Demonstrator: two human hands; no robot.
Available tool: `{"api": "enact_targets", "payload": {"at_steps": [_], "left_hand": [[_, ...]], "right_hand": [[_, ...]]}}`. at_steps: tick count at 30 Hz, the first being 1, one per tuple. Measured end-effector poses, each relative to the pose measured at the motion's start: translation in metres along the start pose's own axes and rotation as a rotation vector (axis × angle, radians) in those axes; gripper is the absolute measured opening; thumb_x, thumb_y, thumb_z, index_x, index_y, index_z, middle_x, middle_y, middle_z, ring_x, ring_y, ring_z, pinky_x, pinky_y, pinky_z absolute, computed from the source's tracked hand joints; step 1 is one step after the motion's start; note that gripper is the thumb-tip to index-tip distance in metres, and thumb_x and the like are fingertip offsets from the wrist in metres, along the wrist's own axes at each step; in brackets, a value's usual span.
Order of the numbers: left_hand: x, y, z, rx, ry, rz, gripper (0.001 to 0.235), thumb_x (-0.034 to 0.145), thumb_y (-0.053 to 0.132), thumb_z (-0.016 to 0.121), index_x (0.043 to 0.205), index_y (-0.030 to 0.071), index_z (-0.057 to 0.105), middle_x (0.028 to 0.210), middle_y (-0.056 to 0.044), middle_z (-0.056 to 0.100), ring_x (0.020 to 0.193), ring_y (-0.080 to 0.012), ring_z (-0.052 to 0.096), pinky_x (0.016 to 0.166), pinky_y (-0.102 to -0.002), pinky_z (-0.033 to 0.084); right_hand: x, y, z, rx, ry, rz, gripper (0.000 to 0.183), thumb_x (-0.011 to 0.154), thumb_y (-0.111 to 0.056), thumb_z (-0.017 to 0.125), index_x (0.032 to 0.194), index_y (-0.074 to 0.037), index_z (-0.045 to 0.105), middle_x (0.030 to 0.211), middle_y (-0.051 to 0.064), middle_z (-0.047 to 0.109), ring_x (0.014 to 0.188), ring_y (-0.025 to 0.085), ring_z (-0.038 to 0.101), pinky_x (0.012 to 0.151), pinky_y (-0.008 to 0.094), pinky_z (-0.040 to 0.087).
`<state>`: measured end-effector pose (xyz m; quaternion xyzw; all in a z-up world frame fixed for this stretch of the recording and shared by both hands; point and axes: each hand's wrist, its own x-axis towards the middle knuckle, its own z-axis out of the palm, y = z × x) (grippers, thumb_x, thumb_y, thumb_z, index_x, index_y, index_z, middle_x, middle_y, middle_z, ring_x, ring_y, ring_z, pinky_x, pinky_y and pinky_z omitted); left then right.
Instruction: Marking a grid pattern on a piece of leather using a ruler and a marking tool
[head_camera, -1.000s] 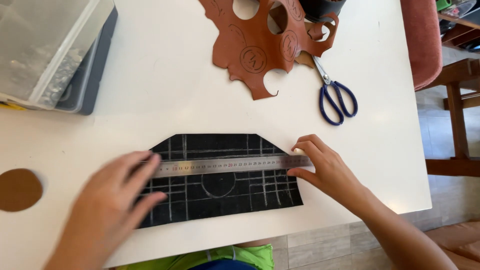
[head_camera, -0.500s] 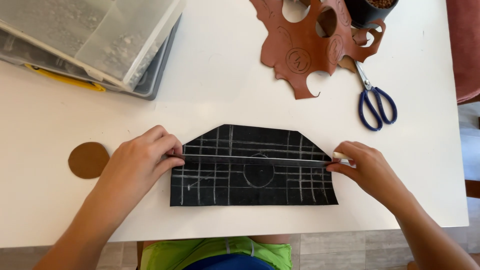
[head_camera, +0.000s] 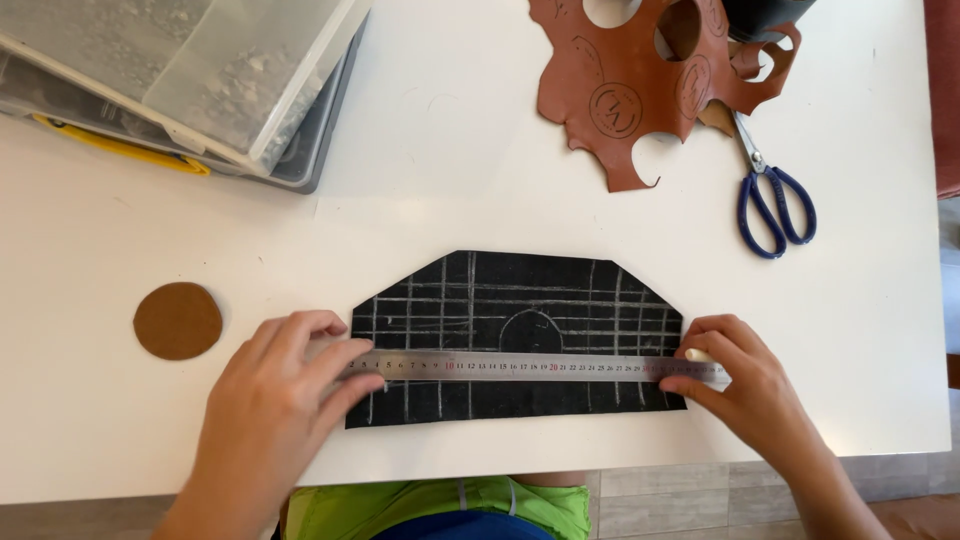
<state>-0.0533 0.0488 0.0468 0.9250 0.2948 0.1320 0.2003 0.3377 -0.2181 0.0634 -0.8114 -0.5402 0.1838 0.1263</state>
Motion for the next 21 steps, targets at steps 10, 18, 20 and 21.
{"api": "enact_targets", "payload": {"at_steps": [10,18,20,21], "left_hand": [[-0.022,0.012,0.015,0.072,0.101,0.014,0.046,0.086,0.041,0.08,0.118,0.009,0.069,0.104,-0.007,0.062,0.091,-0.0216,0.061,0.08,-0.034,0.055],[-0.015,-0.004,0.009,-0.168,-0.123,-0.043,0.029,0.085,0.036,0.079,0.103,0.017,0.068,0.1,0.003,0.062,0.087,-0.0171,0.059,0.072,-0.034,0.051],[-0.013,-0.004,0.008,-0.173,-0.148,-0.058,0.027,0.084,0.036,0.08,0.099,0.019,0.066,0.097,0.004,0.061,0.087,-0.0168,0.059,0.072,-0.033,0.05],[-0.012,-0.004,0.007,-0.177,-0.17,-0.076,0.026,0.083,0.035,0.081,0.095,0.02,0.063,0.094,0.005,0.061,0.087,-0.0164,0.059,0.073,-0.033,0.05]], "right_hand": [[-0.008,0.005,0.012,-0.014,0.054,-0.073,0.03,0.079,-0.025,0.083,0.1,-0.012,0.066,0.105,0.002,0.071,0.098,0.021,0.062,0.082,0.034,0.051],[-0.007,0.012,0.003,-0.038,0.013,-0.026,0.031,0.078,-0.026,0.084,0.102,-0.015,0.068,0.104,-0.003,0.071,0.093,0.018,0.06,0.083,0.032,0.049],[-0.007,0.013,0.004,-0.023,0.011,-0.026,0.03,0.078,-0.026,0.083,0.1,-0.015,0.067,0.103,-0.002,0.07,0.093,0.018,0.06,0.082,0.032,0.049],[-0.006,0.013,0.004,-0.009,0.009,-0.03,0.029,0.079,-0.026,0.083,0.099,-0.014,0.066,0.102,-0.002,0.069,0.093,0.018,0.06,0.081,0.032,0.049]]}}
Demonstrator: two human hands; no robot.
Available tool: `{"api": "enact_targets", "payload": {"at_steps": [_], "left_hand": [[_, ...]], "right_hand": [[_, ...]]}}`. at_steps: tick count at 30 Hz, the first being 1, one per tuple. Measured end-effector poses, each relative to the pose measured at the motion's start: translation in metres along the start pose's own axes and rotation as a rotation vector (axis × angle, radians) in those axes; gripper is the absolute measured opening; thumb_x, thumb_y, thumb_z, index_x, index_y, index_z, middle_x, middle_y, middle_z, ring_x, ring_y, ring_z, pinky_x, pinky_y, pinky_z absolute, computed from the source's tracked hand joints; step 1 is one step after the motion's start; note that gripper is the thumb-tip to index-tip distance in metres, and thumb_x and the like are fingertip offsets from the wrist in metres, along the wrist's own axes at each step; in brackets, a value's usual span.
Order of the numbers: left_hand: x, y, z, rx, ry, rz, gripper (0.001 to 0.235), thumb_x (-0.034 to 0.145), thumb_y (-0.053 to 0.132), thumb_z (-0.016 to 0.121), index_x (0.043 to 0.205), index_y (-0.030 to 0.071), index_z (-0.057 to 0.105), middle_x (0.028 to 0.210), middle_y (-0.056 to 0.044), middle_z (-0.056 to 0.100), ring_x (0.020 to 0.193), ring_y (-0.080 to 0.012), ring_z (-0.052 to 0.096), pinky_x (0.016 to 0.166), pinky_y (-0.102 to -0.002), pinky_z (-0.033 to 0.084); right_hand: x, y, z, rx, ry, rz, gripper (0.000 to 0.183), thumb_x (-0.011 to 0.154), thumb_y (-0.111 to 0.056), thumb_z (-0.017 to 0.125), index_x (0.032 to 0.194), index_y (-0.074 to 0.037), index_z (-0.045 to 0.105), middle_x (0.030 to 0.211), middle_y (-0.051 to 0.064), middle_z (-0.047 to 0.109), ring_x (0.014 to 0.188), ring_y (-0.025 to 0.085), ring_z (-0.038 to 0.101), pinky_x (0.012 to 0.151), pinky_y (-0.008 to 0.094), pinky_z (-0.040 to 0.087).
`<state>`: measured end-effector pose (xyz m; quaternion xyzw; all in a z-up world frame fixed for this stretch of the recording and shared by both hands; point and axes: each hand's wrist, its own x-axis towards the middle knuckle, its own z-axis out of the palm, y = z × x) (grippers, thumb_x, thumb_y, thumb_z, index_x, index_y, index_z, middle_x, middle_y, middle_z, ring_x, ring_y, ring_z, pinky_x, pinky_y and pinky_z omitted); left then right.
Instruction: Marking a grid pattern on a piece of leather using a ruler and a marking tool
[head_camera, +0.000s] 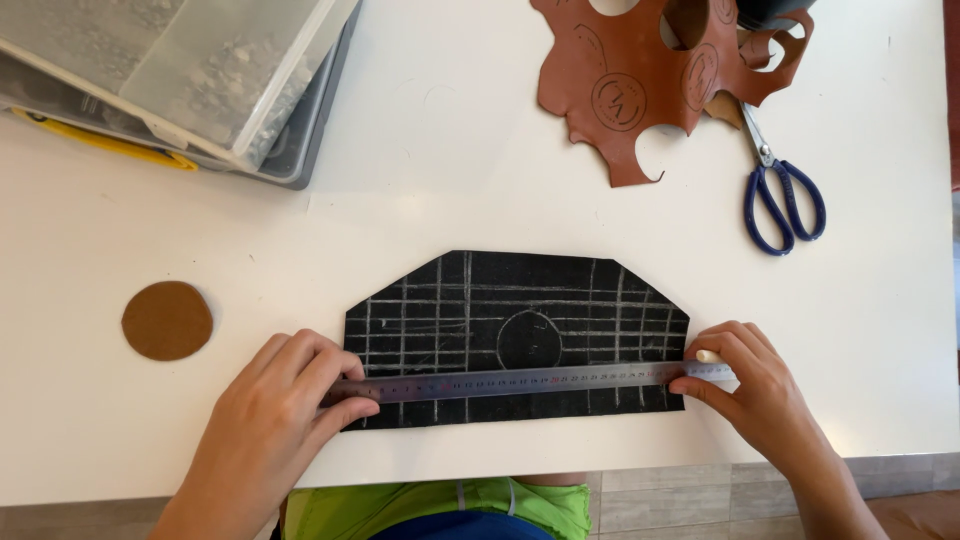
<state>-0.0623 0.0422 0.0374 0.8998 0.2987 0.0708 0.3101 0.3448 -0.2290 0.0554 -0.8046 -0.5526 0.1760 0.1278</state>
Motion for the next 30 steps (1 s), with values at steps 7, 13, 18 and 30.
{"api": "enact_targets", "payload": {"at_steps": [7,13,18,30], "left_hand": [[0.0,0.005,-0.011,-0.217,0.026,-0.06,0.005,0.091,0.023,0.072,0.094,0.019,0.069,0.093,0.008,0.063,0.069,-0.007,0.066,0.063,-0.027,0.053],[0.015,0.008,-0.018,-0.305,0.163,0.01,0.011,0.088,0.014,0.075,0.098,0.015,0.076,0.096,0.002,0.066,0.064,-0.0073,0.061,0.06,-0.022,0.051],[0.025,0.002,-0.008,-0.216,0.189,-0.061,0.006,0.091,0.018,0.074,0.097,0.017,0.076,0.097,0.004,0.063,0.063,-0.0085,0.057,0.059,-0.024,0.048],[0.017,0.029,0.002,0.378,0.405,0.138,0.024,0.093,0.028,0.078,0.108,0.01,0.075,0.126,-0.013,0.068,0.113,-0.0288,0.067,0.101,-0.038,0.055]], "right_hand": [[0.001,-0.01,-0.012,0.01,0.025,-0.084,0.014,0.083,-0.019,0.079,0.089,-0.014,0.068,0.093,-0.001,0.071,0.088,0.016,0.064,0.079,0.029,0.052],[0.008,-0.005,-0.023,0.077,0.008,0.006,0.01,0.085,-0.015,0.076,0.09,-0.01,0.07,0.086,0.001,0.072,0.082,0.014,0.067,0.073,0.028,0.052],[0.023,-0.002,-0.018,0.087,-0.082,0.169,0.006,0.088,-0.019,0.075,0.091,-0.014,0.074,0.088,-0.001,0.074,0.083,0.012,0.068,0.07,0.029,0.051],[0.012,-0.011,0.005,-0.089,0.212,-0.246,0.038,0.078,-0.023,0.085,0.11,-0.007,0.072,0.116,0.008,0.07,0.107,0.023,0.064,0.095,0.037,0.05]]}}
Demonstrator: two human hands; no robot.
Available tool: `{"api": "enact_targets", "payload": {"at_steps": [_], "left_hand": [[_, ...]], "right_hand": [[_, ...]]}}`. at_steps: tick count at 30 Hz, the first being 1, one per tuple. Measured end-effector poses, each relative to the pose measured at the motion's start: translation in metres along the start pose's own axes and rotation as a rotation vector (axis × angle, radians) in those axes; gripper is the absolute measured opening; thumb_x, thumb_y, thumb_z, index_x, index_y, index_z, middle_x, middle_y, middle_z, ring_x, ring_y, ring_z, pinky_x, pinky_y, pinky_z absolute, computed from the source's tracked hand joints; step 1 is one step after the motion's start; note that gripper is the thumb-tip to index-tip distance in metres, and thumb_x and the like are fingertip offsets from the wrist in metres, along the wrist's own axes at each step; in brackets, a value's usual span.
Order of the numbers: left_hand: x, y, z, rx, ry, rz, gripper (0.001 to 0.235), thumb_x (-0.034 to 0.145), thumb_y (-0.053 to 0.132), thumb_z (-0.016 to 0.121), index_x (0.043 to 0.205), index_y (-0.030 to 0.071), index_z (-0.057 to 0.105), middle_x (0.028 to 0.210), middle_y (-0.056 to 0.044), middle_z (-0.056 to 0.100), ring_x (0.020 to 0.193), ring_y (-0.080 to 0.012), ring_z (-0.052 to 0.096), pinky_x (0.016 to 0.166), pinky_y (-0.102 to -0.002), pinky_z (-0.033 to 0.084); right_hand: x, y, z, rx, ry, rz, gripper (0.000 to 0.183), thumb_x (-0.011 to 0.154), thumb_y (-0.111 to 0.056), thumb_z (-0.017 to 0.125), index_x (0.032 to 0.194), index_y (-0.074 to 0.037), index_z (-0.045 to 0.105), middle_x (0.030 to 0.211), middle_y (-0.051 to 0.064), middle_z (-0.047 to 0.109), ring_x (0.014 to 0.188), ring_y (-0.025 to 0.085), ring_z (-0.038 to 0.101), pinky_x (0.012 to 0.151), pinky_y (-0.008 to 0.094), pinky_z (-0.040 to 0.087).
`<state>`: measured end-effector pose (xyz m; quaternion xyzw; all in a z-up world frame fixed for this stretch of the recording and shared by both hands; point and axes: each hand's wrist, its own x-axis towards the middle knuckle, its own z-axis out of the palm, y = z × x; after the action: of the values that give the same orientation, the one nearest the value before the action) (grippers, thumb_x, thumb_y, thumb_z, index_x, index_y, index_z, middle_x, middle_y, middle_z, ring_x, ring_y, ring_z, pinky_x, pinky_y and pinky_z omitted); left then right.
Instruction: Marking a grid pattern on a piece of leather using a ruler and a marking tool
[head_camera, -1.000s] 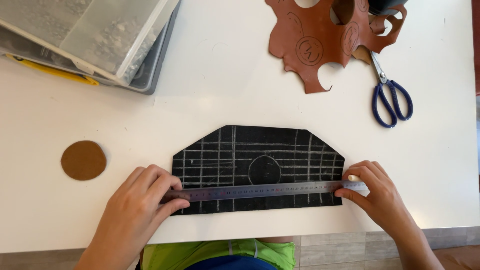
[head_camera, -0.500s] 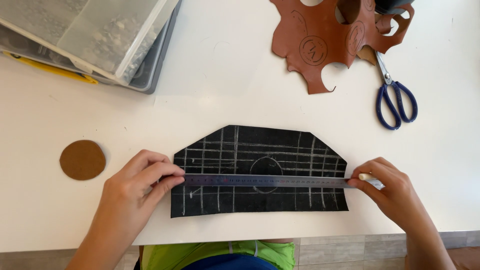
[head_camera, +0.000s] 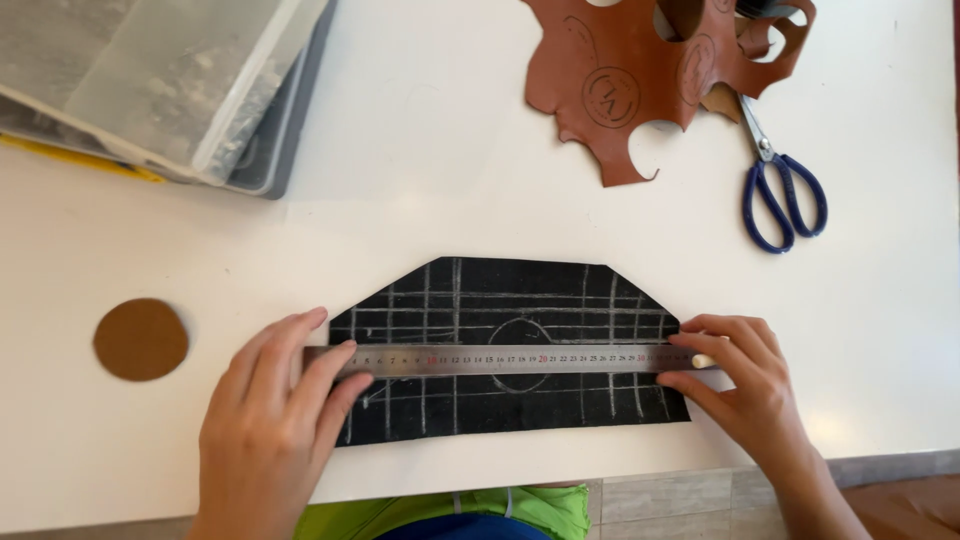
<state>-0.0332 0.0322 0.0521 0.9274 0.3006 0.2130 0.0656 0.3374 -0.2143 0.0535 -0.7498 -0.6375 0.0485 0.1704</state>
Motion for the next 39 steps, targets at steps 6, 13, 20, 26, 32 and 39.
{"api": "enact_targets", "payload": {"at_steps": [6,13,20,26,32,39], "left_hand": [[-0.018,0.013,0.018,0.009,-0.001,0.118,0.037,0.093,0.034,0.076,0.123,0.012,0.076,0.134,-0.011,0.071,0.123,-0.0317,0.068,0.105,-0.043,0.055],[-0.025,-0.009,0.03,-0.119,-0.096,0.196,0.05,0.086,0.034,0.077,0.126,0.005,0.073,0.137,-0.017,0.068,0.128,-0.0341,0.065,0.11,-0.045,0.052],[-0.026,-0.011,0.033,-0.133,-0.09,0.192,0.059,0.085,0.036,0.078,0.129,-0.001,0.07,0.138,-0.018,0.067,0.13,-0.0347,0.063,0.111,-0.046,0.053],[-0.025,-0.005,0.031,-0.118,-0.047,0.154,0.056,0.088,0.036,0.078,0.128,-0.002,0.071,0.137,-0.016,0.069,0.129,-0.0338,0.064,0.112,-0.045,0.052],[-0.019,0.004,0.028,-0.124,0.016,0.103,0.052,0.09,0.032,0.078,0.126,-0.005,0.072,0.131,-0.02,0.069,0.12,-0.037,0.069,0.109,-0.046,0.056],[-0.025,0.008,0.022,0.007,0.001,0.087,0.055,0.086,0.039,0.083,0.125,0.0,0.075,0.131,-0.013,0.071,0.124,-0.0285,0.067,0.111,-0.04,0.054]], "right_hand": [[-0.008,0.002,0.015,-0.045,0.155,-0.075,0.034,0.085,-0.022,0.083,0.113,-0.005,0.075,0.129,0.013,0.069,0.104,0.025,0.061,0.096,0.036,0.051],[-0.01,0.011,0.018,-0.05,0.182,-0.099,0.022,0.089,-0.019,0.082,0.108,-0.009,0.077,0.127,0.01,0.072,0.098,0.021,0.064,0.088,0.033,0.052],[-0.007,0.01,0.019,-0.033,0.19,-0.085,0.02,0.088,-0.019,0.083,0.105,-0.011,0.078,0.122,0.007,0.074,0.093,0.019,0.063,0.085,0.03,0.051],[-0.006,0.005,0.018,-0.001,0.201,-0.033,0.025,0.086,-0.017,0.085,0.109,-0.01,0.078,0.121,0.006,0.074,0.093,0.018,0.063,0.086,0.029,0.051],[-0.007,0.002,0.014,-0.032,0.194,-0.062,0.024,0.089,-0.018,0.082,0.11,-0.009,0.077,0.124,0.008,0.074,0.097,0.019,0.064,0.089,0.032,0.052],[-0.009,0.002,0.019,-0.055,0.201,-0.068,0.022,0.086,-0.014,0.085,0.106,-0.007,0.077,0.123,0.01,0.074,0.096,0.02,0.063,0.09,0.031,0.049]]}}
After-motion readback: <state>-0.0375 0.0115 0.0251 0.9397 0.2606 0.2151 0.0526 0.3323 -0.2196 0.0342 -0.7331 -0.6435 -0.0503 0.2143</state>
